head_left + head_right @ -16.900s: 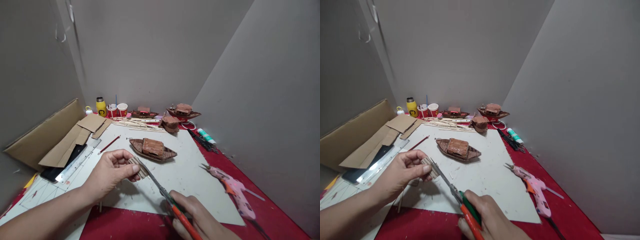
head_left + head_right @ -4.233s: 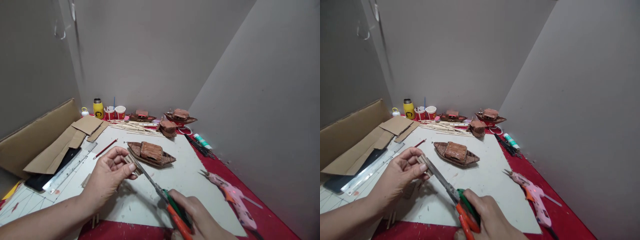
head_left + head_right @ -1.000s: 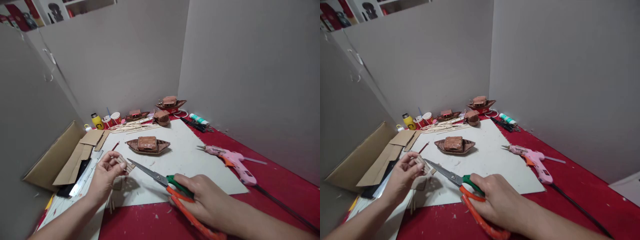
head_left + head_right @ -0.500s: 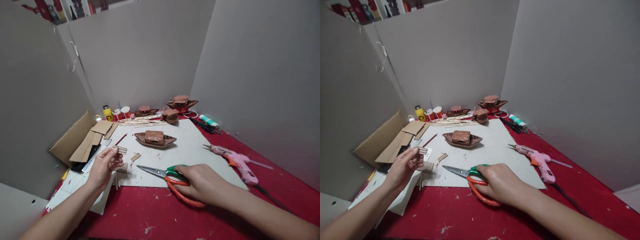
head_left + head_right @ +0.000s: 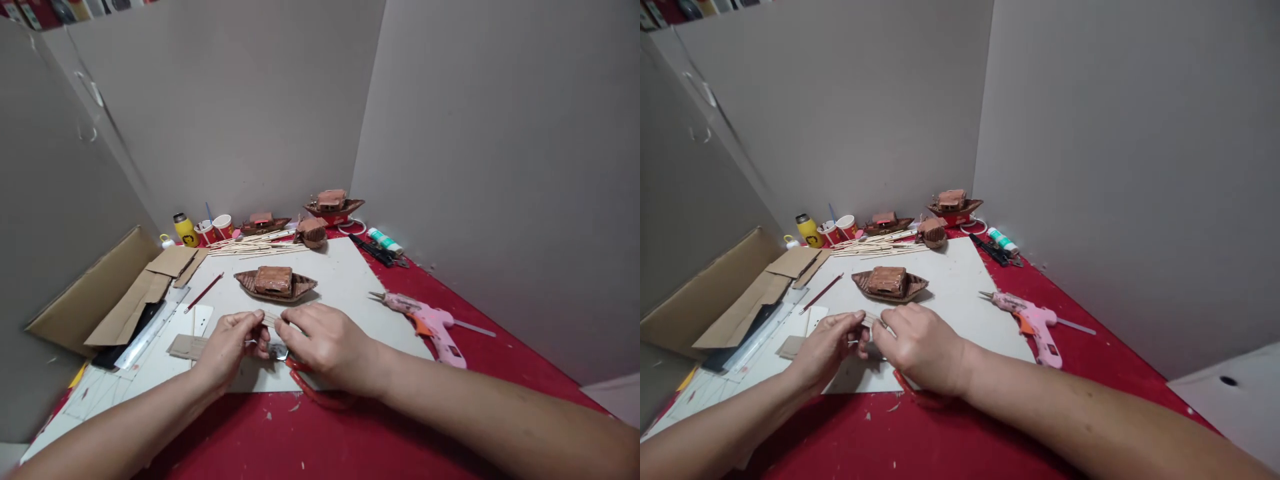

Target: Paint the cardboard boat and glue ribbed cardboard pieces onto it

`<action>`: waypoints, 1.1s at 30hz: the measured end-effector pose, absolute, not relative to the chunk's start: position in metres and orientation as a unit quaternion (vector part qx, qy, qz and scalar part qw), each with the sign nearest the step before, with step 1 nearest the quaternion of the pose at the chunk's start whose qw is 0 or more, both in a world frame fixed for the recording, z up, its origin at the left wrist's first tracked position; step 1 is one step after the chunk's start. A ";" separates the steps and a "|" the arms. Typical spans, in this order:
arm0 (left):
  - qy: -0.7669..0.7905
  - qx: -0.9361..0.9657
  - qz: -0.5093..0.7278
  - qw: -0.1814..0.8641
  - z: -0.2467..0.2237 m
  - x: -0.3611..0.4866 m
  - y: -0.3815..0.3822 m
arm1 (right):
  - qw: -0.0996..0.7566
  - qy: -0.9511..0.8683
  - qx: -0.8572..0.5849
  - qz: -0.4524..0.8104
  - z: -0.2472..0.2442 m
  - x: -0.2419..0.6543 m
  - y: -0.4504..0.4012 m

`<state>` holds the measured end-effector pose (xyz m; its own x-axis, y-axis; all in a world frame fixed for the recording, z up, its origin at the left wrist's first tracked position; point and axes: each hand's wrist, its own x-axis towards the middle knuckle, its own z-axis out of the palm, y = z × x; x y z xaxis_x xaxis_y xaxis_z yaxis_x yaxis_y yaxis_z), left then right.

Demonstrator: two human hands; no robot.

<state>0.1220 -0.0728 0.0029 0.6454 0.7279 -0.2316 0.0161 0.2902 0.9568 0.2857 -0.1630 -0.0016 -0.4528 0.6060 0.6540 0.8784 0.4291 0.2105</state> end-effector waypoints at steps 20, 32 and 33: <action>0.357 0.608 0.286 0.649 0.007 0.122 0.004 | 0.372 -0.735 -0.547 -0.147 -0.012 0.326 -0.118; 0.316 0.690 0.275 0.590 0.003 0.114 0.034 | 0.286 -0.786 -0.532 -0.132 -0.016 0.300 -0.128; 0.307 0.728 0.256 0.557 0.004 0.108 0.035 | 0.264 -0.797 -0.529 -0.126 -0.019 0.297 -0.132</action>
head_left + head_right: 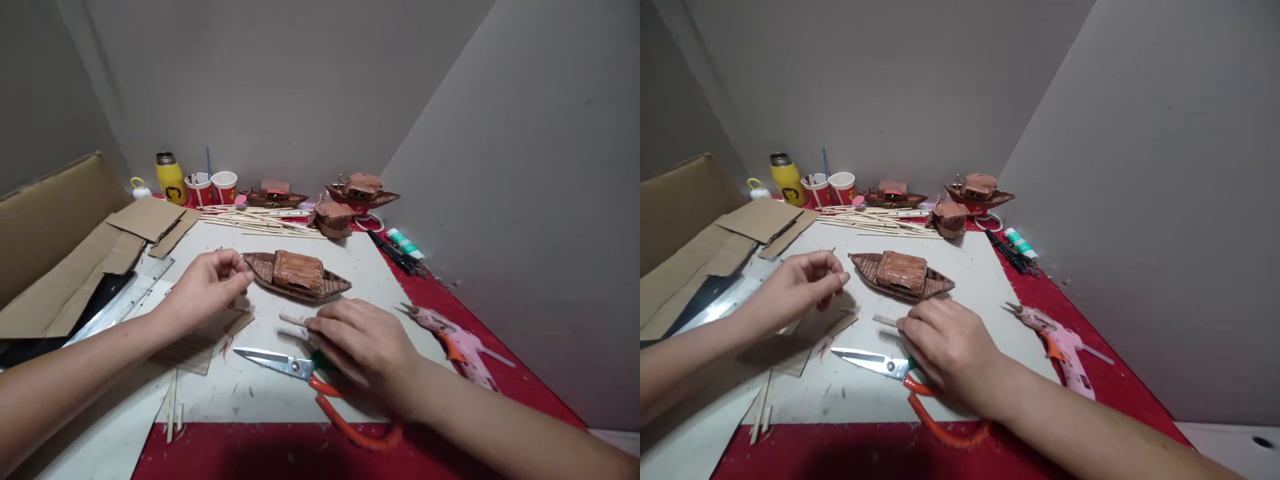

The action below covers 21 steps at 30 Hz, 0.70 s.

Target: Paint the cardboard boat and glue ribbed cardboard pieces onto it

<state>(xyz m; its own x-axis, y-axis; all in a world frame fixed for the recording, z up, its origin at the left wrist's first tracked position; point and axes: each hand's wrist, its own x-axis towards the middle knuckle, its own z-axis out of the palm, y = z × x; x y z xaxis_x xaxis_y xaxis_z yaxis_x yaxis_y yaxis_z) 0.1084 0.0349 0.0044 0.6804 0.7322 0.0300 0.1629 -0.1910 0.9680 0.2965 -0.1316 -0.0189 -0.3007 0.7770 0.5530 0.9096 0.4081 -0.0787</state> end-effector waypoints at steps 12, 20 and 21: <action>0.213 0.945 0.073 0.239 -0.021 0.092 0.046 | 0.162 -0.796 -0.582 -0.036 -0.043 0.291 -0.140; 0.224 0.934 0.093 0.261 -0.029 0.094 0.048 | 0.148 -0.788 -0.597 -0.017 -0.045 0.290 -0.142; 0.235 0.924 0.114 0.279 -0.027 0.094 0.047 | 0.152 -0.788 -0.597 -0.014 -0.044 0.290 -0.143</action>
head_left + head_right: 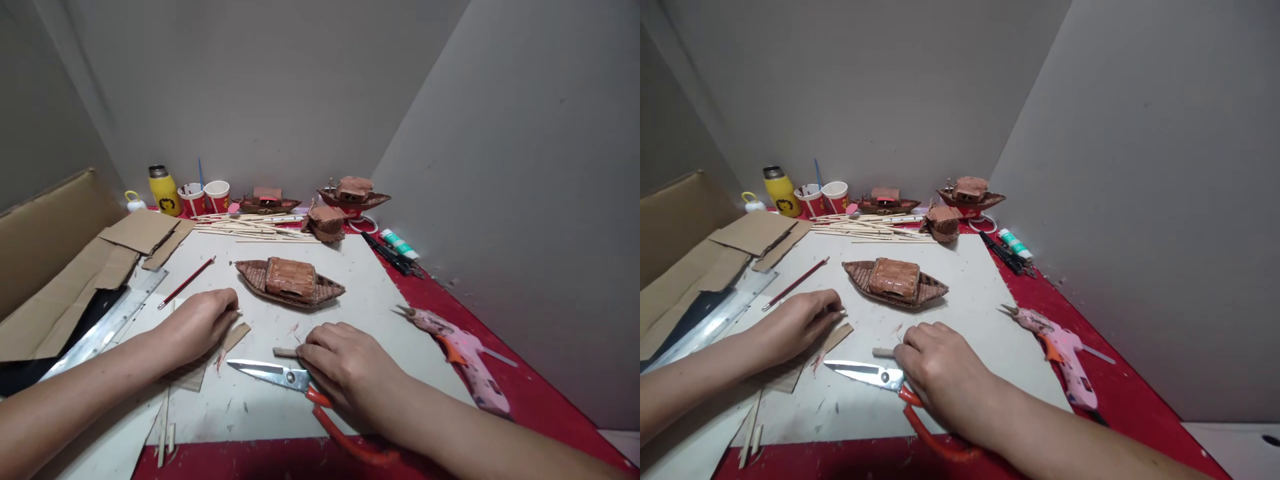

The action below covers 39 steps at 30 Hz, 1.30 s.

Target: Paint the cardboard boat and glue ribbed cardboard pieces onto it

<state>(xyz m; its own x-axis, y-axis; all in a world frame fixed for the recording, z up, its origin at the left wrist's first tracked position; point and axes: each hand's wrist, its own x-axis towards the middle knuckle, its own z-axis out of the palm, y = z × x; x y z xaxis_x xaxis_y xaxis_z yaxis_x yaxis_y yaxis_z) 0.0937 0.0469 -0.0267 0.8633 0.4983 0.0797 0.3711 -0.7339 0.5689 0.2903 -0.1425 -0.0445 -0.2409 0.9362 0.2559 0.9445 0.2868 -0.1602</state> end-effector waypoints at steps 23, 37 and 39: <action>0.145 0.677 0.084 0.716 -0.011 0.124 -0.016 | 0.590 -0.410 -0.563 0.408 -0.022 0.263 -0.138; 0.186 0.627 0.078 0.753 -0.016 0.130 -0.013 | 0.612 -0.431 -0.589 0.304 -0.031 0.266 -0.139; 0.192 0.621 0.057 0.758 -0.018 0.129 -0.013 | 0.591 -0.482 -0.598 0.246 -0.033 0.266 -0.140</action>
<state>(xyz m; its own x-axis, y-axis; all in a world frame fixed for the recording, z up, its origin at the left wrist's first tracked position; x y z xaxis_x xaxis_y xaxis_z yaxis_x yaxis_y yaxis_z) 0.1288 -0.0129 -0.0178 0.9199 0.3251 -0.2191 0.1510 0.2220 0.9633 0.2662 -0.1399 -0.0327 0.4149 0.8673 0.2749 0.2849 0.1631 -0.9446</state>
